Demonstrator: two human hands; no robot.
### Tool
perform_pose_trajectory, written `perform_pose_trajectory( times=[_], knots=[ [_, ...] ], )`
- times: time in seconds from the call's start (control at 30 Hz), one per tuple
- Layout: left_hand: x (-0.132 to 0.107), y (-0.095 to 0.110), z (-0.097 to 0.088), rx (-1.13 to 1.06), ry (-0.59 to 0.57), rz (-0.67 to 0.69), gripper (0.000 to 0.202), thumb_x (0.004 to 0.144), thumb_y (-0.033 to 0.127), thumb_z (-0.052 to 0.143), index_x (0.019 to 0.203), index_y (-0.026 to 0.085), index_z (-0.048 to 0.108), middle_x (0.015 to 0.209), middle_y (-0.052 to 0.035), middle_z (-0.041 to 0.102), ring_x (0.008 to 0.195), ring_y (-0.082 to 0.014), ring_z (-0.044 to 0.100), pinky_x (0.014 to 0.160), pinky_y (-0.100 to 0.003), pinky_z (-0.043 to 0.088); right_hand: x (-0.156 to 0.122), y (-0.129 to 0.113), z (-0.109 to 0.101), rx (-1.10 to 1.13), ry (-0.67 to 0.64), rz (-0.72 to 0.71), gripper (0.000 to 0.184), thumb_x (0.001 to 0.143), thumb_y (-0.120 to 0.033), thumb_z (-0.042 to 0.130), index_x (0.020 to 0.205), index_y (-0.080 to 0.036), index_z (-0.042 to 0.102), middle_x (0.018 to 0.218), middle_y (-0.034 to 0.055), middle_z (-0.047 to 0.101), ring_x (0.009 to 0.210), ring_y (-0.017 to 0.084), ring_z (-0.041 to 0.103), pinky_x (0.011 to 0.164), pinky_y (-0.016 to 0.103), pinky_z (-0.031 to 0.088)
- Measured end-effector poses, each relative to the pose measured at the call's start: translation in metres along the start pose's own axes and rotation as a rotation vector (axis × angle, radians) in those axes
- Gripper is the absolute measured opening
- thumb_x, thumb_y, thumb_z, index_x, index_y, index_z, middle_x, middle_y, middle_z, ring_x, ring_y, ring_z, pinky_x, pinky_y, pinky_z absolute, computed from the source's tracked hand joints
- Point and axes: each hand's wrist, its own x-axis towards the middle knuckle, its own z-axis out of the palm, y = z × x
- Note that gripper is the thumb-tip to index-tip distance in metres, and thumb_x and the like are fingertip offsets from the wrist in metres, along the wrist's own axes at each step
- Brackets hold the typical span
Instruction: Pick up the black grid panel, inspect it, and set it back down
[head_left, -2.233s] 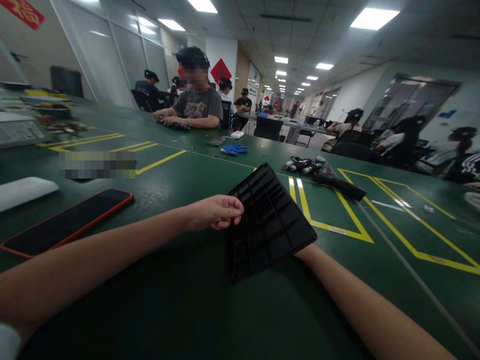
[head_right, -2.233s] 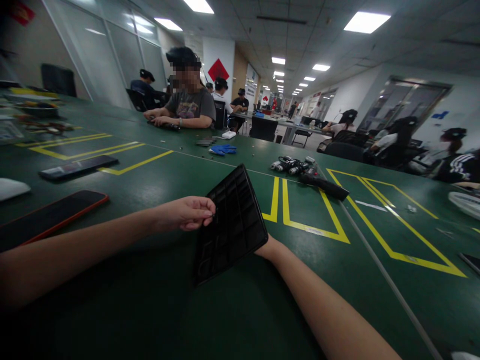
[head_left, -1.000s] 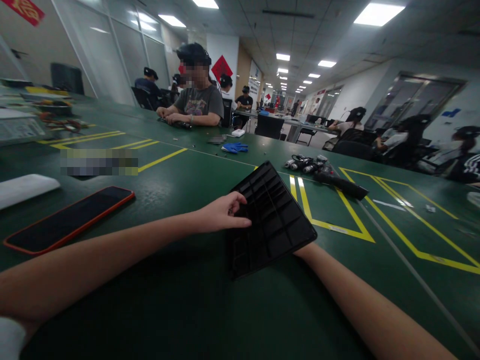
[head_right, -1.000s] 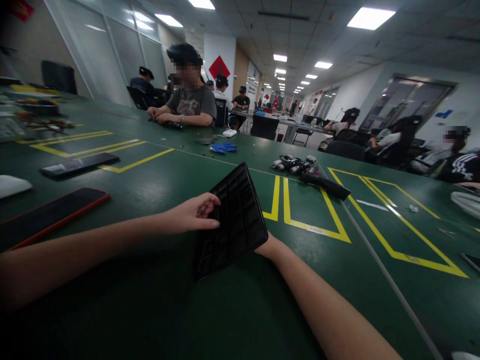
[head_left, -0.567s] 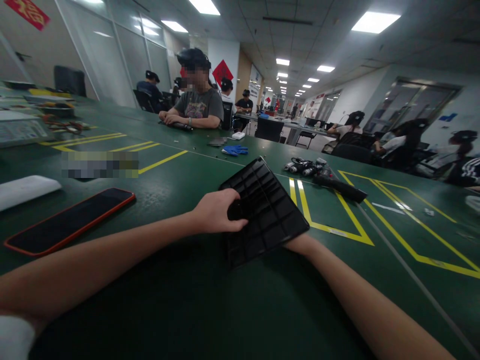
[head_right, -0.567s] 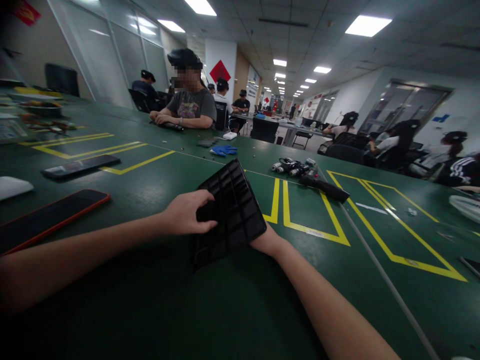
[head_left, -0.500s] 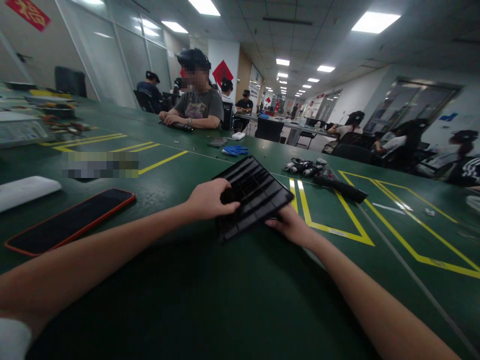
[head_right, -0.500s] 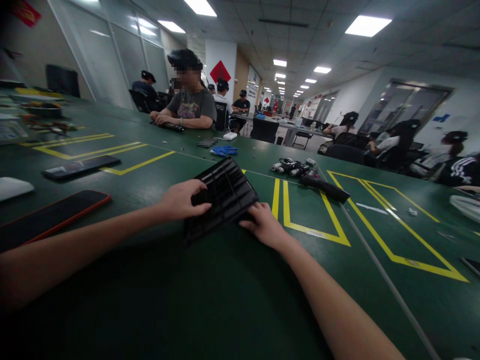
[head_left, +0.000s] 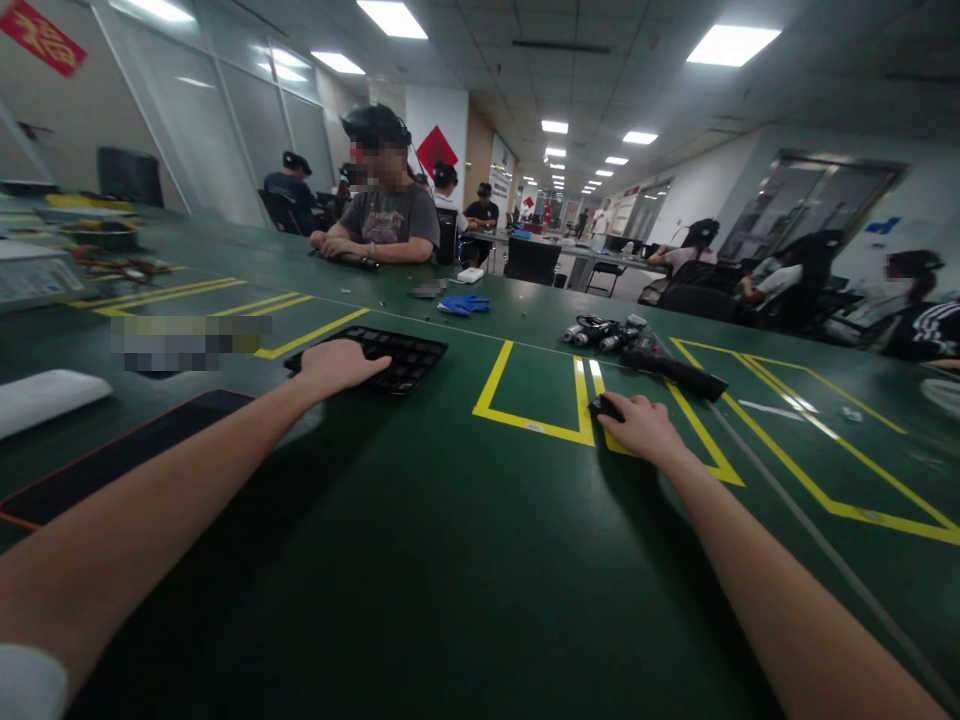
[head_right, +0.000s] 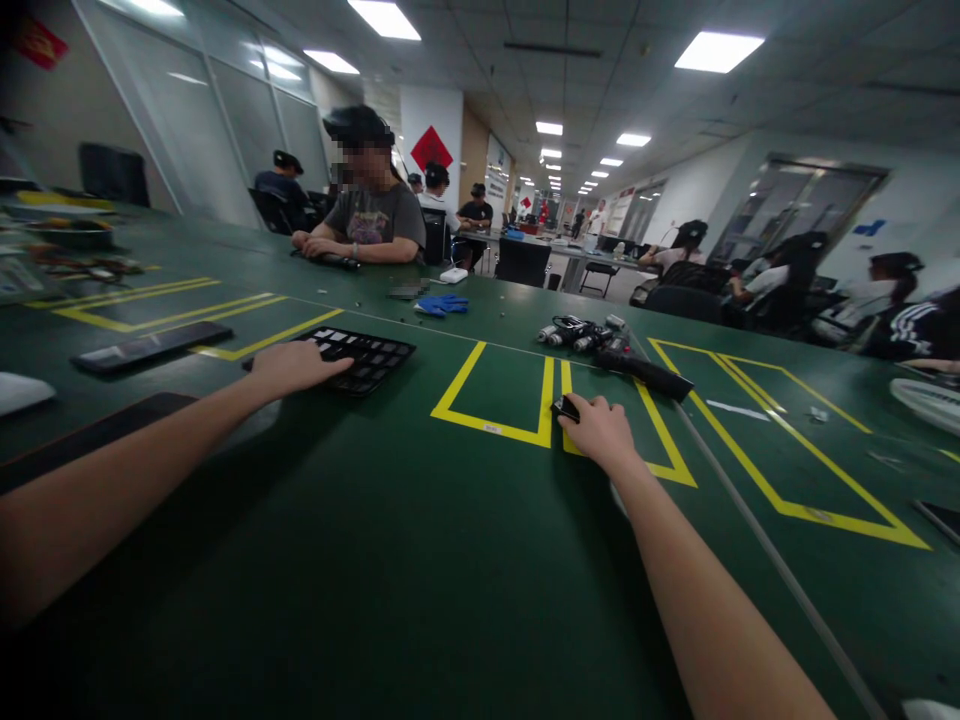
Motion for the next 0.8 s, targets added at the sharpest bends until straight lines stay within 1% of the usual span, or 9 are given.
perform_pose_trajectory(
  times=[0.1,0.17,0.23,0.33,0.43,0.57,0.67,0.73,0.8],
  knots=[
    [-0.003,0.015,-0.002,0.011,0.123,0.077,0.048,0.086,0.043,0.034,0.089,0.003,0.061,0.098,-0.0194,0.06,0.099,-0.0306,0.053,0.084,-0.041,0.04,-0.004,-0.015,-0.008,-0.028,0.121,-0.03,0.059,0.081,-0.047,0.042,0.13,-0.014,0.042,0.126,0.0199,0.045,0.115,0.039,0.039,0.091,0.05,0.034],
    [-0.013,0.033,0.004,-0.039,0.154,0.208,0.041,0.091,0.026,0.024,0.098,0.007,0.059,0.105,-0.0123,0.059,0.104,-0.022,0.05,0.091,-0.033,0.037,-0.012,-0.036,-0.012,-0.016,0.196,-0.111,0.057,0.082,-0.043,0.043,0.129,-0.011,0.043,0.126,0.0189,0.046,0.116,0.035,0.039,0.096,0.046,0.032],
    [-0.029,0.053,0.015,-0.083,0.121,0.358,0.038,0.09,0.019,0.024,0.104,0.012,0.059,0.108,-0.0079,0.057,0.105,-0.0163,0.049,0.093,-0.026,0.036,-0.026,-0.062,-0.012,0.035,0.193,-0.247,0.056,0.082,-0.042,0.044,0.13,-0.011,0.042,0.125,0.0167,0.047,0.117,0.03,0.039,0.099,0.043,0.031],
    [-0.055,0.077,0.037,-0.089,-0.001,0.57,0.034,0.087,0.016,0.029,0.105,0.015,0.059,0.105,-0.0088,0.055,0.094,-0.0176,0.054,0.084,-0.028,0.042,-0.05,-0.099,-0.004,0.109,0.127,-0.469,0.054,0.083,-0.042,0.044,0.13,-0.017,0.041,0.127,0.011,0.047,0.119,0.028,0.038,0.1,0.044,0.031],
    [-0.069,0.085,0.052,-0.016,-0.064,0.679,0.031,0.086,0.016,0.033,0.104,0.016,0.057,0.101,-0.0082,0.056,0.088,-0.0193,0.056,0.077,-0.031,0.043,-0.069,-0.118,0.008,0.132,0.071,-0.609,0.045,0.088,-0.036,0.034,0.129,-0.02,0.043,0.128,0.0101,0.046,0.121,0.026,0.037,0.101,0.046,0.03],
    [-0.069,0.084,0.05,0.041,-0.023,0.751,0.028,0.086,0.018,0.034,0.103,0.016,0.056,0.1,-0.0077,0.056,0.092,-0.0188,0.054,0.078,-0.03,0.042,-0.076,-0.121,0.011,0.148,0.053,-0.642,0.043,0.089,-0.035,0.031,0.127,-0.02,0.045,0.126,0.0109,0.048,0.118,0.025,0.04,0.099,0.045,0.033],
    [-0.076,0.085,0.039,0.102,0.085,0.78,0.027,0.086,0.021,0.038,0.103,0.012,0.057,0.098,-0.0103,0.056,0.093,-0.021,0.05,0.078,-0.032,0.04,-0.07,-0.117,0.005,0.17,0.082,-0.667,0.044,0.089,-0.038,0.032,0.126,-0.019,0.046,0.125,0.0111,0.049,0.116,0.024,0.042,0.099,0.044,0.034],
    [-0.091,0.085,0.031,0.111,0.153,0.822,0.029,0.087,0.024,0.038,0.105,0.009,0.056,0.098,-0.0123,0.055,0.093,-0.0221,0.048,0.078,-0.033,0.039,-0.061,-0.108,-0.001,0.161,0.149,-0.642,0.045,0.089,-0.038,0.032,0.127,-0.018,0.045,0.125,0.0108,0.049,0.117,0.024,0.041,0.1,0.044,0.033],
    [-0.114,0.086,0.023,0.073,0.133,0.932,0.029,0.088,0.025,0.037,0.105,0.009,0.055,0.097,-0.0115,0.055,0.088,-0.0207,0.048,0.076,-0.033,0.039,-0.048,-0.091,-0.005,0.107,0.244,-0.531,0.045,0.089,-0.037,0.032,0.127,-0.017,0.044,0.127,0.0116,0.048,0.119,0.026,0.038,0.101,0.045,0.03]
  ],
)
